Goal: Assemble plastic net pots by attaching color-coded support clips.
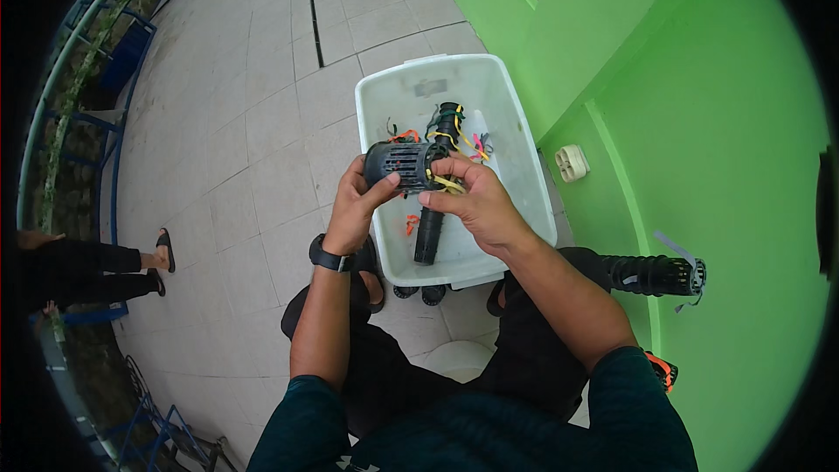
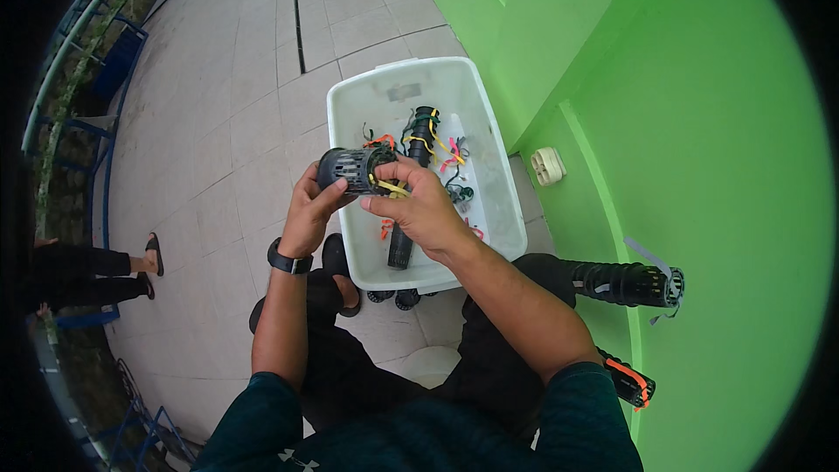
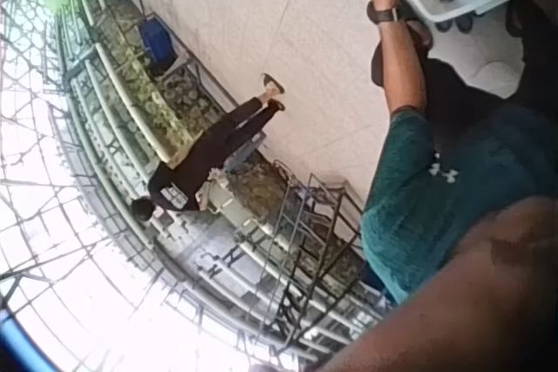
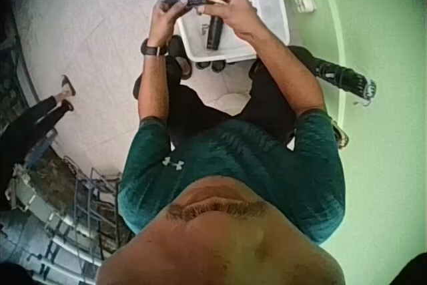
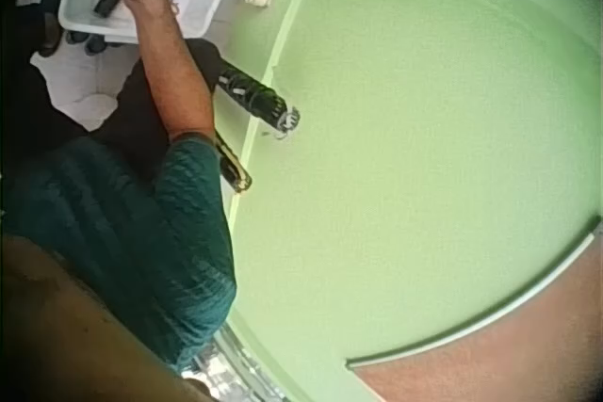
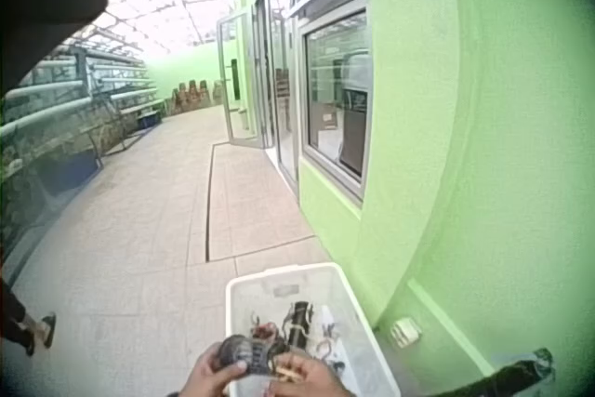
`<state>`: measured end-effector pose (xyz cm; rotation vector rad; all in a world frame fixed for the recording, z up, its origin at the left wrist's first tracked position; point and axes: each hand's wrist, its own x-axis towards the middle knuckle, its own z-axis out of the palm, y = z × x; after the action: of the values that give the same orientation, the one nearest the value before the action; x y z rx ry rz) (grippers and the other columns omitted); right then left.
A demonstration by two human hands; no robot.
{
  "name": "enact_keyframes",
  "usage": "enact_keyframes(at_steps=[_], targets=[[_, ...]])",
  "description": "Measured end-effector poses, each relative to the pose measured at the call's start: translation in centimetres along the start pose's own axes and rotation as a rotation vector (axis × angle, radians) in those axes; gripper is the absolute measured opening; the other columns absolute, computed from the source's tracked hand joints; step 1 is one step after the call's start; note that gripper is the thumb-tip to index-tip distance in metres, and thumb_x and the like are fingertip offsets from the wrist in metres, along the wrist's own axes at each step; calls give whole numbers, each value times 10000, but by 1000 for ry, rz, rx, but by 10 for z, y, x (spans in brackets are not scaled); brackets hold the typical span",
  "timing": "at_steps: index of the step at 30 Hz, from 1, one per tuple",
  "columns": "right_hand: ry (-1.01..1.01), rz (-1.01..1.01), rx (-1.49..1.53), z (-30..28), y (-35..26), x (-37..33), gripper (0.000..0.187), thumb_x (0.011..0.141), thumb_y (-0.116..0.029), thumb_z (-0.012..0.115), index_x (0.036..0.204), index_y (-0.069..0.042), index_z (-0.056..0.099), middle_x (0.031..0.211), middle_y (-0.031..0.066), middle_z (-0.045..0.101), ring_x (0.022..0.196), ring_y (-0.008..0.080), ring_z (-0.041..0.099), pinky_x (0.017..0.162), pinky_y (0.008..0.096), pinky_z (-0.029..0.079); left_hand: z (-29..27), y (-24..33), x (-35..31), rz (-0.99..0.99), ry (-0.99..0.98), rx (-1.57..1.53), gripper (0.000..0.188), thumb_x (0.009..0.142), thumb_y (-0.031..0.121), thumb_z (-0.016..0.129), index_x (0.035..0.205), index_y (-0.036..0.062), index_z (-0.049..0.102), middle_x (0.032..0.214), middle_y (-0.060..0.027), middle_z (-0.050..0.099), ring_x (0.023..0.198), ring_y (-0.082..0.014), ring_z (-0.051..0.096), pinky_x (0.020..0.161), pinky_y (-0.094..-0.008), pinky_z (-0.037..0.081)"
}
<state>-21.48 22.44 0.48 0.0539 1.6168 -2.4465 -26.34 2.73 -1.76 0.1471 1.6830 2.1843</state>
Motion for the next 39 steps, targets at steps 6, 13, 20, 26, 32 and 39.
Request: enact_keyframes(at_steps=[6, 13, 20, 26, 32, 39], targets=[[380, -345, -793, 1, 12, 6, 236, 752, -163, 775, 965, -81, 714, 1333, 100, 513, 1226, 269, 500, 1030, 456, 275, 17, -18, -3, 527, 361, 778, 348, 811, 135, 792, 1076, 21, 598, 1022, -66, 644, 989, -189, 604, 913, -345, 463], [455, -424, -1021, 13, 16, 3, 187, 768, -155, 749, 945, -110, 712, 1352, 87, 495, 1305, 284, 401, 1002, 513, 225, 47, -3, -3, 629, 343, 753, 173, 718, 133, 833, 768, 50, 690, 735, -36, 663, 784, -202, 580, 725, -343, 458], [511, -409, -1136, 16, 17, 2, 170, 778, -166, 743, 931, -113, 692, 1327, 82, 503, 1279, 286, 402, 999, 517, 232, 48, -4, -3, 549, 325, 833, 104, 759, 86, 799, 779, 28, 715, 797, -47, 691, 833, -183, 585, 771, -335, 466], [438, -364, -1174, 12, 4, 3, 461, 747, -240, 780, 1146, -129, 578, 1213, 78, 581, 1206, 293, 471, 1003, 506, 242, 34, -9, 3, 412, 368, 250, 84, 847, 86, 723, 841, 15, 677, 813, -35, 681, 793, -119, 621, 745, -265, 485], [407, -288, -1147, -1, 4, 2, 646, 740, -330, 790, 1270, -88, 512, 1117, 90, 626, 1097, 295, 577, 1005, 477, 283, 9, 3, 5, 350, 372, 20, 59, 904, 43, 641, 871, 10, 604, 853, -44, 662, 781, -110, 631, 757, -250, 488], [373, -284, -1120, -11, -7, 3, 608, 739, -373, 801, 1204, -34, 607, 1080, 113, 627, 1067, 267, 597, 991, 438, 339, -10, 11, -7, 405, 294, 29, 112, 856, -28, 553, 927, 44, 508, 782, -56, 614, 750, -135, 562, 786, -300, 453]])
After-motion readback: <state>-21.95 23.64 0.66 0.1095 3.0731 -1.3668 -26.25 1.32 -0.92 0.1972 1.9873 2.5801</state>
